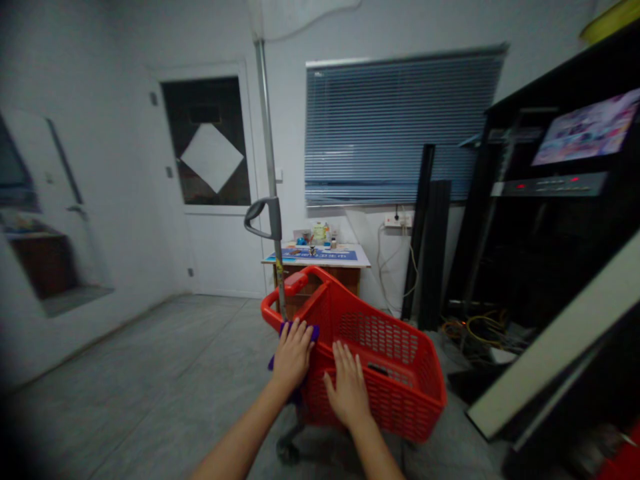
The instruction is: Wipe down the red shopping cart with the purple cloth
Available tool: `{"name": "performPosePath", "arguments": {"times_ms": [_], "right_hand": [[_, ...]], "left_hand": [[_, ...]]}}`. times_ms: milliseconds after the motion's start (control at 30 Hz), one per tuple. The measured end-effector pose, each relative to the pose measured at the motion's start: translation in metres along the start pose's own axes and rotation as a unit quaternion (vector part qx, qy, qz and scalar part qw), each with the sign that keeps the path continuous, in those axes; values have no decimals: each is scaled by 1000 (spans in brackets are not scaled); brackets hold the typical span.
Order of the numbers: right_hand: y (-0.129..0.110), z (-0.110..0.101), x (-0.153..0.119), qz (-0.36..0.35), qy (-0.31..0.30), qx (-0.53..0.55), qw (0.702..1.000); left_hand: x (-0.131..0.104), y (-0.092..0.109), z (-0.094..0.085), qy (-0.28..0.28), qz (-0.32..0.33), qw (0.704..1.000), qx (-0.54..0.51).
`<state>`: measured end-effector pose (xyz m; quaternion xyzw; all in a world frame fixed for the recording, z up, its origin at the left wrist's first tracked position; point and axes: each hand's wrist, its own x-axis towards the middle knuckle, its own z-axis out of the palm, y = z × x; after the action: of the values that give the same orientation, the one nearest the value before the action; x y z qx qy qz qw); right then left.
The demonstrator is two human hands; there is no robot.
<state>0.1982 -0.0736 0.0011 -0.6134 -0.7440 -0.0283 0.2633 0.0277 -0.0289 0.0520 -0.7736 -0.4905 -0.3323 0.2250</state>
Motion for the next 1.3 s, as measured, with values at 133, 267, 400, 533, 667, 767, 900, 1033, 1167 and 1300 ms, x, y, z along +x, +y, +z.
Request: {"name": "performPosePath", "arguments": {"times_ms": [133,267,400,533,667,767,900,1033,1167,1300], "right_hand": [[0,0,0,-3,12,8,1000],[-1,-4,0,-2,-2,13,1000],[-5,-10,0,-1,-14,20,1000],[-5,-10,-1,-2,-7,25,1000],[4,-5,-7,23,26,21,999],[12,-2,-10,32,32,15,999],[14,-2,-11,23,28,12,999],[12,-3,-11,12,35,8,999],[13,-2,-13,8,40,5,999],[11,1,-13,14,51,-3,999]], "left_hand": [[-4,9,4,-22,32,999,-19],[-1,4,0,-43,67,997,-19],[3,-3,-7,-23,20,1000,0],[-1,2,-4,-25,23,999,-6],[-2,2,-3,-50,58,997,-13],[0,-1,-4,-62,78,995,-7],[-1,9,-2,-55,45,997,12],[-6,26,5,-63,70,996,-3],[-5,23,5,-68,81,994,-6],[-4,15,2,-56,38,998,5]]}}
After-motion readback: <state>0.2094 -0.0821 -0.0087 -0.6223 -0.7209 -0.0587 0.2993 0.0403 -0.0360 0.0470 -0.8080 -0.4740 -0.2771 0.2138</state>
